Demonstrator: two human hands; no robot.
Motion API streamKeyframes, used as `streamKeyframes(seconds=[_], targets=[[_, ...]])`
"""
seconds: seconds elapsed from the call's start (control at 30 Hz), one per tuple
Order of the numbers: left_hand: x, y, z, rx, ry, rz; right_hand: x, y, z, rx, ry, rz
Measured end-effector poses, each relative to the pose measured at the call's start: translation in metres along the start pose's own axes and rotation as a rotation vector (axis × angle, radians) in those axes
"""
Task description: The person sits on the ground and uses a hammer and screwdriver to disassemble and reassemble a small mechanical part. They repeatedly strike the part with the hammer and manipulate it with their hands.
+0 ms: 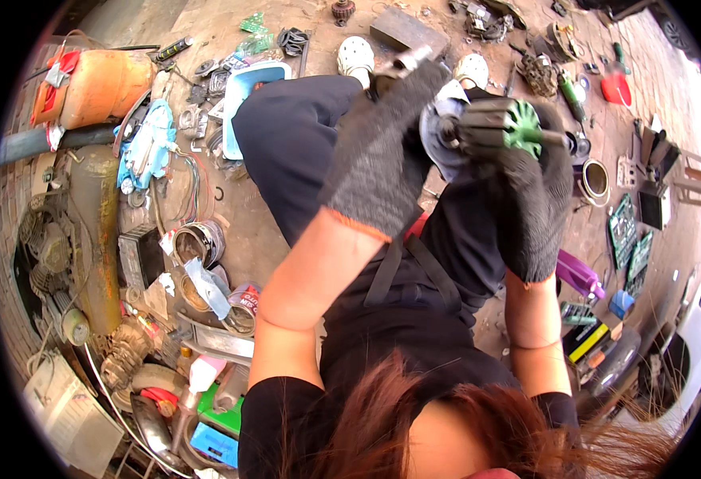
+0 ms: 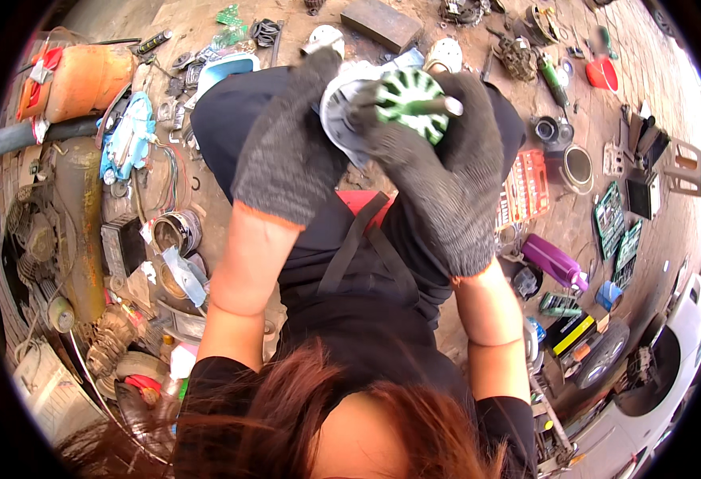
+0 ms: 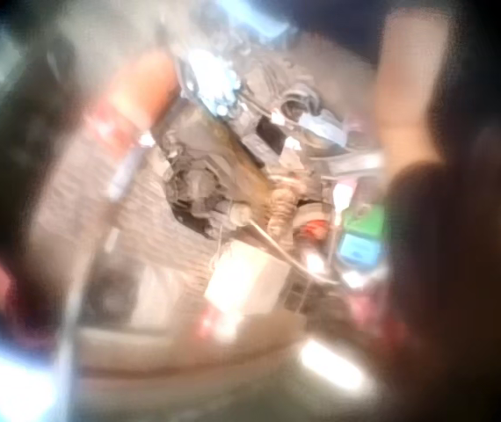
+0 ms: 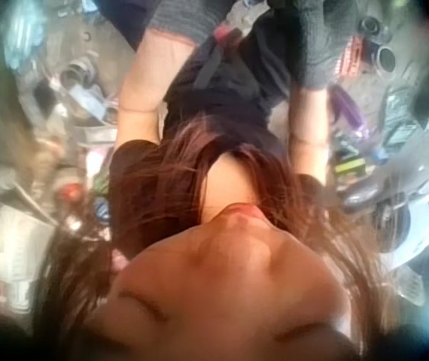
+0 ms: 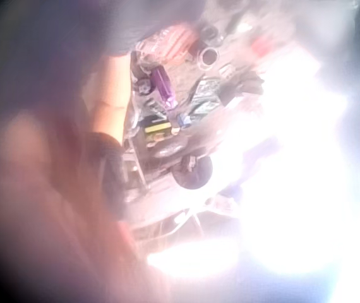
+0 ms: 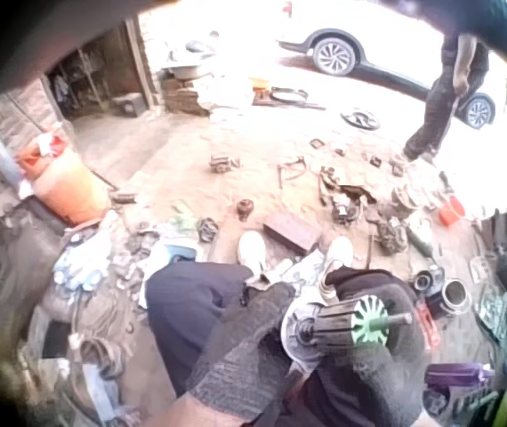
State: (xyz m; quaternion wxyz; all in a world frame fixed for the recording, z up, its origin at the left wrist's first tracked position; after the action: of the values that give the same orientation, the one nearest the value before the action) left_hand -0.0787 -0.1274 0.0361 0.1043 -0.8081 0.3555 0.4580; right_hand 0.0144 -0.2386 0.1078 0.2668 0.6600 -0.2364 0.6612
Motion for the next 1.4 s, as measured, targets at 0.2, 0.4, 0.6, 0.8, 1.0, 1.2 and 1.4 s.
streamKeyframes(seconds=[0.2,0.4,0.6,0.8,1.0,1.2,1.4], targets=[[-0.009,-0.068,-0.009,0.153,0.616,0.197,0.007,-0.035,-0.046,0.318,0.148,0.157],[-0.025,-0.139,0.059,0.119,0.560,0.246,-0.055,-0.078,-0.024,0.049,0.300,-0.048],[-0.042,-0.189,0.109,0.176,0.630,0.145,-0.184,-0.105,0.023,-0.222,0.052,-0.303],[-0.043,-0.191,0.153,-0.005,0.623,0.140,-0.413,-0.095,0.110,-0.420,0.776,-0.463],[-0.029,-0.168,0.203,-0.221,0.542,0.142,-0.517,-0.015,0.125,-0.353,1.184,-1.123],[-0.029,-0.113,0.227,-0.447,0.443,0.150,-0.496,-0.044,0.148,-0.710,1.198,-1.076],[-0.027,-0.091,0.218,-0.529,0.396,0.154,-0.507,-0.061,0.159,-0.553,1.119,-1.174]])
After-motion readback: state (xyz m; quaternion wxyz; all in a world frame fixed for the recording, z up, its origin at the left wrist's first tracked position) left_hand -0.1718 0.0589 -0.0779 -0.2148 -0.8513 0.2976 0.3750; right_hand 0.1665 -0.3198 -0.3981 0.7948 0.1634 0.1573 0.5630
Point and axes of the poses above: each hand's wrist, its own y-axis away from the middle knuckle, its own z-axis out of the back of the hand, x = y × z, the point moved 10 cm from there along -y, towards the middle knuckle, and after that the axes turned 7 degrees about y, right-handed, at the moved point
